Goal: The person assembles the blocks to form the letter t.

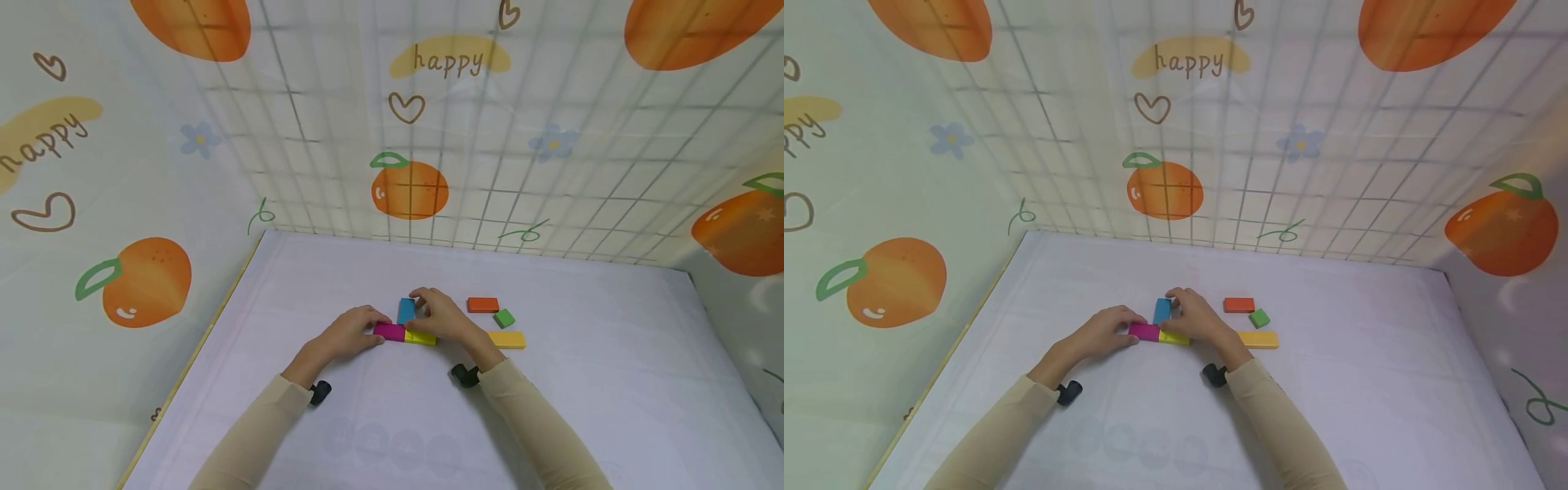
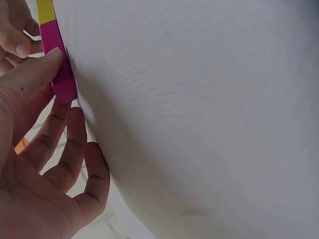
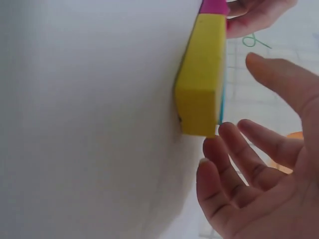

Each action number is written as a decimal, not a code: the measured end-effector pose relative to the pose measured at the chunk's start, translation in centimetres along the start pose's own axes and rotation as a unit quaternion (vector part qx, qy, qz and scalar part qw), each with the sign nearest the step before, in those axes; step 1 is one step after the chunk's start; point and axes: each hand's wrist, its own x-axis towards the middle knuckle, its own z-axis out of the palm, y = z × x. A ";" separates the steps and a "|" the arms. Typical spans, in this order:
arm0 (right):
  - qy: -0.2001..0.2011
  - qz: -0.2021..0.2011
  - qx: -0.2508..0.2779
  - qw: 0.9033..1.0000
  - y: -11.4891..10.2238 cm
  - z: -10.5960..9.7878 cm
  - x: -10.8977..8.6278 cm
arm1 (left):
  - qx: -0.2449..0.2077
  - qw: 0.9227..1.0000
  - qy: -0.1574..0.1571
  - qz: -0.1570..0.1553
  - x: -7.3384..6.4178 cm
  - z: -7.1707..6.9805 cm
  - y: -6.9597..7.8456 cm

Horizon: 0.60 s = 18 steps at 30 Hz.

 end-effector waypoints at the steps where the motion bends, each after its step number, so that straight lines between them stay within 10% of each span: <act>1: 0.004 0.001 -0.001 1.000 -0.1 -0.1 -0.1 | -0.001 1.000 0.000 -0.001 0.0 0.0 0.0; 18: 0.087 0.021 -0.004 0.996 -1.0 -2.8 -5.3 | 0.009 1.000 -0.004 -0.019 0.1 0.2 0.0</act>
